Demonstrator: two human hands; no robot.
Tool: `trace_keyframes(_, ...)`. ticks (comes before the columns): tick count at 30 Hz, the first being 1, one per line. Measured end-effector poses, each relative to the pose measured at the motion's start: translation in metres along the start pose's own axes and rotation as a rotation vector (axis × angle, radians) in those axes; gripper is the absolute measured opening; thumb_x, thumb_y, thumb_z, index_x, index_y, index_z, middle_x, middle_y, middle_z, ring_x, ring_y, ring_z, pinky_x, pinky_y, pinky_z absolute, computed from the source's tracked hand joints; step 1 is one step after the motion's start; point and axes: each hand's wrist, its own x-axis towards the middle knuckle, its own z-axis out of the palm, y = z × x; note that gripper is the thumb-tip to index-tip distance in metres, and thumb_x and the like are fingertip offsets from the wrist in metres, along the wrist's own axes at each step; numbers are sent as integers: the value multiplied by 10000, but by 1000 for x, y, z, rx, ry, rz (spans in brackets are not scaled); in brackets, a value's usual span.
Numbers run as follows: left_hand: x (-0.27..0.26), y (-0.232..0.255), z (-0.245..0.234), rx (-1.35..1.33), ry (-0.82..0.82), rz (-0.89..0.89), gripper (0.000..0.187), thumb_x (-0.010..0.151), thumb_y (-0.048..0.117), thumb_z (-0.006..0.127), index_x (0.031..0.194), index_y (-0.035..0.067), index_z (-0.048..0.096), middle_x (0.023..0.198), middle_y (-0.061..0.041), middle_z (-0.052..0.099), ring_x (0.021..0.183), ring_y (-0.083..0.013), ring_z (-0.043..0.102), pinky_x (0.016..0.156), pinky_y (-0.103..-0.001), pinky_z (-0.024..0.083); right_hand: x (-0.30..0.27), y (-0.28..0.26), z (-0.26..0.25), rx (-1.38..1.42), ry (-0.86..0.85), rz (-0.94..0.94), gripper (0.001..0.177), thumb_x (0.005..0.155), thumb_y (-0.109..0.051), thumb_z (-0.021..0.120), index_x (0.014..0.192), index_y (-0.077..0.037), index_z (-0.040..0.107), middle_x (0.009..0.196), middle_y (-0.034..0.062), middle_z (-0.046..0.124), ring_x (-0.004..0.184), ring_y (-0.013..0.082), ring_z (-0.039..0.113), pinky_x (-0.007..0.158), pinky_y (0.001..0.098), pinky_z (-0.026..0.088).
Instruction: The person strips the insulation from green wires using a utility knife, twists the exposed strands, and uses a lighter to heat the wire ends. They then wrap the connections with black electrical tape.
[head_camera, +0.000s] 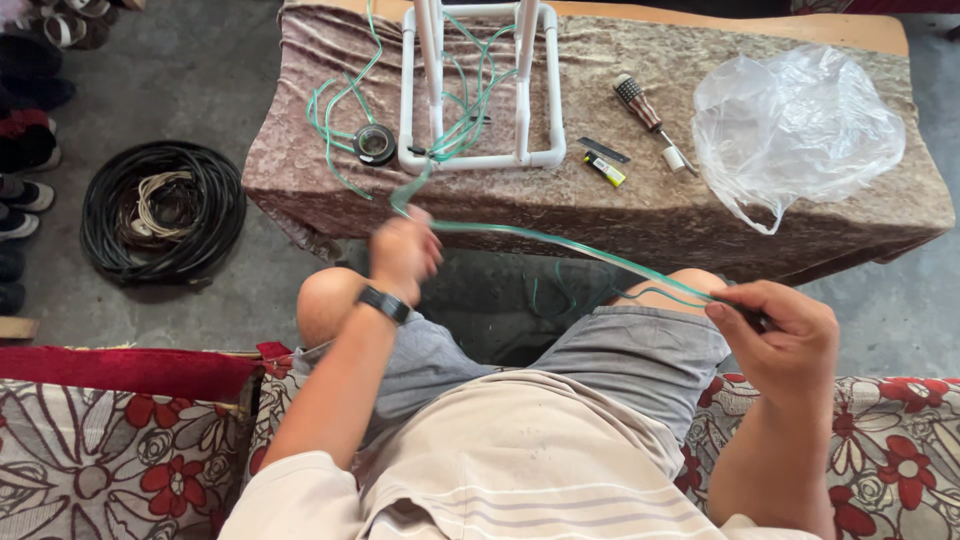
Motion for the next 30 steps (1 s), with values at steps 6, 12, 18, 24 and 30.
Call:
trace_keyframes(6, -133, 5, 64, 590, -191, 487, 434, 921, 311, 760, 648, 16, 596, 606, -153, 575, 512, -278, 521, 517, -414, 435, 8, -7, 36, -160, -231, -114, 131, 816, -92, 808, 911, -19, 754, 797, 73, 730, 644, 120, 650, 558, 274, 505)
trace_keyframes(12, -175, 78, 86, 373, -447, 1130, 319, 962, 235, 698, 1120, -32, 623, 1015, -178, 681, 913, -302, 667, 793, -393, 530, 10, -25, 106, -77, -511, -227, 148, 780, -104, 786, 913, -46, 759, 803, 121, 744, 696, 275, 706, 625, 354, 544)
trace_keyframes(18, -129, 43, 67, 450, -586, 667, 227, 874, 232, 837, 895, 31, 733, 737, -78, 687, 621, -115, 626, 573, -267, 501, 38, -35, 121, -111, -469, -207, 172, 773, -158, 811, 898, -56, 751, 789, 112, 721, 681, 270, 704, 602, 359, 544)
trace_keyframes(24, -35, 25, -39, 245, -134, 812, 120, 958, 121, 748, 885, 37, 705, 849, 25, 700, 761, -62, 629, 674, -216, 517, 76, -8, 80, -257, -164, -10, 157, 806, -152, 832, 909, -50, 770, 770, 97, 722, 619, 185, 653, 570, 330, 512)
trace_keyframes(30, 9, 21, -140, -49, 25, 470, 200, 1054, 159, 750, 908, 56, 659, 786, 37, 558, 673, -35, 452, 596, -185, 348, 100, 9, 38, -378, 138, -14, 182, 866, -133, 843, 977, -19, 755, 764, 92, 687, 618, 117, 591, 583, 288, 470)
